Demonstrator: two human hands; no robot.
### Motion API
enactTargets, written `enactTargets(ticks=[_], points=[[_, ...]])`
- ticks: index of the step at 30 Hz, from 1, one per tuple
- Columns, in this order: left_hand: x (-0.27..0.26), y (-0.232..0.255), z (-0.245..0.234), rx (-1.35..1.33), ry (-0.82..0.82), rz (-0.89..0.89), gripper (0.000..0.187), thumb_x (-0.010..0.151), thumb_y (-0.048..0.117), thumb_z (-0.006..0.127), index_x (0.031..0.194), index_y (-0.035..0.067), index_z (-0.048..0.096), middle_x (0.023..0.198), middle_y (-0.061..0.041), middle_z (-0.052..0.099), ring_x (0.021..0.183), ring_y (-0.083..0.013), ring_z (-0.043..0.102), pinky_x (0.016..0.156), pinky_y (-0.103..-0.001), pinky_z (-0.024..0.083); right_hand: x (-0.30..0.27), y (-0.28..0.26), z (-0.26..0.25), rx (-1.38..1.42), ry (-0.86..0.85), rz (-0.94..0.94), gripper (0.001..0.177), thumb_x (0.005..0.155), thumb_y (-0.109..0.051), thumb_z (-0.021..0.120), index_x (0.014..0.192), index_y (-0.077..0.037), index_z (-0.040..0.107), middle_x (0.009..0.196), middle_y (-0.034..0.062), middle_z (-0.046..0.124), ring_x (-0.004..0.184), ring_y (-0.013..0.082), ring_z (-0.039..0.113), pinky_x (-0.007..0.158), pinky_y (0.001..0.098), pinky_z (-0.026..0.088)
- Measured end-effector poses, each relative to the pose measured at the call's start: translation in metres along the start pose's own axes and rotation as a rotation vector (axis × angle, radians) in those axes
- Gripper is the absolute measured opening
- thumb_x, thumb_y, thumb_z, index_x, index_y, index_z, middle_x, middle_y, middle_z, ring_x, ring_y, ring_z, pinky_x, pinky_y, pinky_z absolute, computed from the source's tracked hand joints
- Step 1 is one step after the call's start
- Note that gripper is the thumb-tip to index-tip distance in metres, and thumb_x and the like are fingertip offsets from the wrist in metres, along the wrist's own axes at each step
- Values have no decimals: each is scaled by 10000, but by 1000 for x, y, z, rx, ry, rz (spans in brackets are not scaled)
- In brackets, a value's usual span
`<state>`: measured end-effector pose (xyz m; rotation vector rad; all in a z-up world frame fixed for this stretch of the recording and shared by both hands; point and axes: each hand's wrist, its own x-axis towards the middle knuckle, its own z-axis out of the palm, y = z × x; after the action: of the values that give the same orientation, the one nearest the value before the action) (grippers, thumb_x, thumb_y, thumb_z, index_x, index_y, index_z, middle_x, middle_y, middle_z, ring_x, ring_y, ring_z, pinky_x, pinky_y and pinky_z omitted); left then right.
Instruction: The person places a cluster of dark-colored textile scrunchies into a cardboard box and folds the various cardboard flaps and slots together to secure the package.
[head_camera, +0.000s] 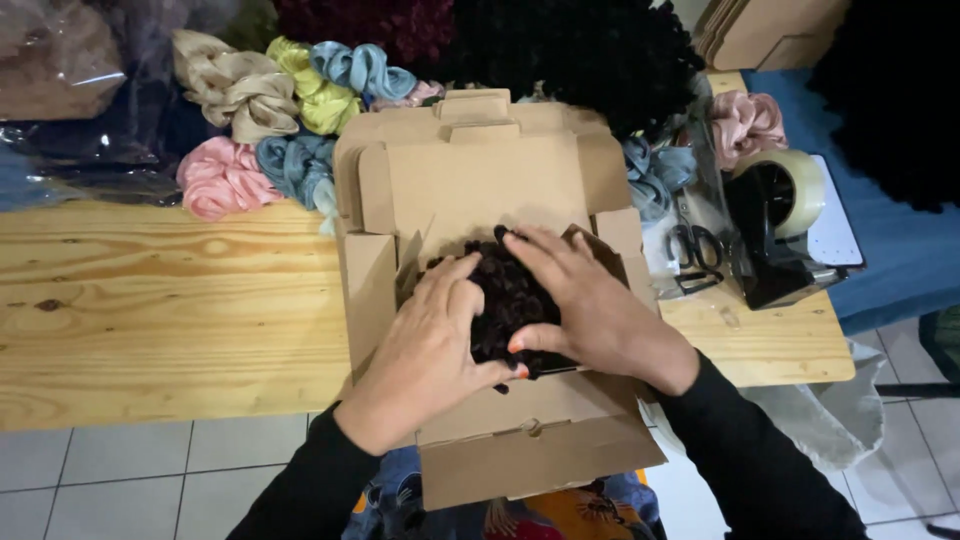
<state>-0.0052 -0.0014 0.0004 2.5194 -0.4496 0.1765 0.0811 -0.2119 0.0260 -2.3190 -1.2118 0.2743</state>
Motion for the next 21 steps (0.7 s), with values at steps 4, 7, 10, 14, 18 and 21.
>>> enactTargets(ticks=[4, 7, 10, 14, 18, 21], points=[[3, -15, 7, 10, 16, 13, 896, 647, 240, 926, 1350, 21, 416, 1569, -324, 320, 1458, -448, 345, 1189, -487, 307, -3, 18, 19, -98, -63, 14, 996, 846, -539, 775, 1571, -40, 309, 1572, 282, 369, 1516, 404, 250, 1214, 618, 78], [9, -18, 4, 69, -101, -9, 1110, 686, 164, 890, 1570, 19, 235, 1594, -296, 288, 1430, -429, 354, 1147, -483, 334, -8, 17, 17, -189, -36, 34, 895, 809, -419, 851, 1491, -59, 399, 1460, 202, 493, 1416, 389, 407, 1187, 678, 154], [7, -15, 4, 247, -174, -91, 903, 683, 211, 866, 1442, 27, 411, 1464, -250, 472, 1358, -398, 463, 1060, -459, 440, -12, 14, 16, -462, -201, 141, 755, 828, -474, 768, 1430, -115, 487, 1445, 67, 531, 1465, 310, 402, 1259, 595, 147], [9, -7, -13, 186, -150, -55, 1017, 636, 363, 912, 1442, -3, 410, 1541, -288, 353, 1385, -473, 378, 1110, -535, 362, -18, 32, 26, -373, -146, 100, 644, 878, -390, 720, 1415, -99, 516, 1462, 95, 536, 1437, 326, 446, 1224, 530, 278], [19, 15, -38, -76, -150, -15, 1197, 708, 638, 820, 1583, 46, 255, 1622, -303, 212, 1456, -583, 167, 1138, -682, 190, -18, 30, 28, -342, -138, 104, 652, 903, -405, 684, 1440, -80, 508, 1451, 142, 540, 1418, 370, 455, 1201, 528, 308], [31, 3, -13, 45, -208, 25, 929, 902, 682, 567, 1572, 87, 320, 1612, -195, 336, 1459, -490, 274, 1178, -616, 184, -18, 25, 26, -397, -90, 83, 681, 878, -442, 710, 1433, -94, 523, 1443, 123, 551, 1391, 363, 488, 1183, 534, 325]])
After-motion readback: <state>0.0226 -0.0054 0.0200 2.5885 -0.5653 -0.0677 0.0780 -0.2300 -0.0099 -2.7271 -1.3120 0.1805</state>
